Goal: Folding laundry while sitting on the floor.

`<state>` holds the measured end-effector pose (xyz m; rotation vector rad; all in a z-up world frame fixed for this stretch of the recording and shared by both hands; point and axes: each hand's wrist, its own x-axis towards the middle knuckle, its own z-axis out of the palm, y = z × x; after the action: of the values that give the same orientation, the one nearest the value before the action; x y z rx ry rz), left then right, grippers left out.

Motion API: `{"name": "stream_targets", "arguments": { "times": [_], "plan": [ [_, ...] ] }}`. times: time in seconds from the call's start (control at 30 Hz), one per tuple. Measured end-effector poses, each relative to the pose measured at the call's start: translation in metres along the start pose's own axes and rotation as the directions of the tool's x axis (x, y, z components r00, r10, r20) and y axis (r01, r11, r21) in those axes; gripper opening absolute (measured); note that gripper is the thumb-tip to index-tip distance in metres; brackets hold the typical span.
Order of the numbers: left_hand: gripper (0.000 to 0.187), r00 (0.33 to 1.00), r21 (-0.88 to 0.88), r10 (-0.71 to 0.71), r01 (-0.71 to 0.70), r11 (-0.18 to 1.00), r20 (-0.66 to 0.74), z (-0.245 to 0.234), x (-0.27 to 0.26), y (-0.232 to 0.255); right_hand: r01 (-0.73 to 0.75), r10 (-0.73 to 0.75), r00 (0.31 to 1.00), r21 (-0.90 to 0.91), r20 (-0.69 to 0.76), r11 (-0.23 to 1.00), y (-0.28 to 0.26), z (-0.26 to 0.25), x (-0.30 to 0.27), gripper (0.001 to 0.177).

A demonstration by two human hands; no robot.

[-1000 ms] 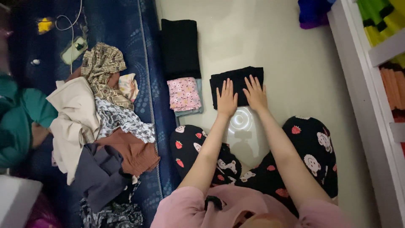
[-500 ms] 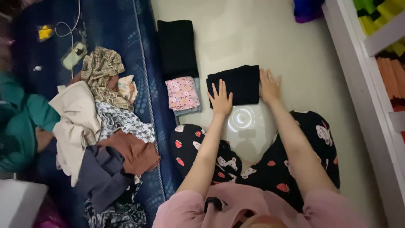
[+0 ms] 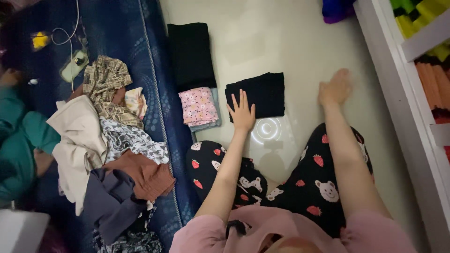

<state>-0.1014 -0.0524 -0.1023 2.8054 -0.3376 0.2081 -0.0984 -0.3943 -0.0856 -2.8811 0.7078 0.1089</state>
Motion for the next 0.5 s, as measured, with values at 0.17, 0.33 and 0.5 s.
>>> {"name": "stream_targets", "arguments": {
  "times": [0.17, 0.33, 0.5],
  "plan": [
    [0.075, 1.0, 0.017, 0.003, -0.003, 1.0, -0.001, 0.004, -0.002, -0.001, -0.079, 0.107, 0.973, 0.139, -0.206, 0.987, -0.006, 0.0, -0.01, 0.083],
    [0.074, 1.0, 0.039, 0.003, -0.004, 0.999, 0.001, 0.008, 0.0, -0.004, 0.406, -0.393, 0.908, -0.082, 0.145, 0.91, -0.041, 0.015, -0.023, 0.066],
    [0.075, 1.0, 0.049, 0.0, -0.001, 0.999, 0.007, 0.007, -0.001, -0.004, 0.357, -0.345, 0.922, -0.044, 0.178, 0.933, -0.042, 0.021, -0.026, 0.064]
  ]
}}
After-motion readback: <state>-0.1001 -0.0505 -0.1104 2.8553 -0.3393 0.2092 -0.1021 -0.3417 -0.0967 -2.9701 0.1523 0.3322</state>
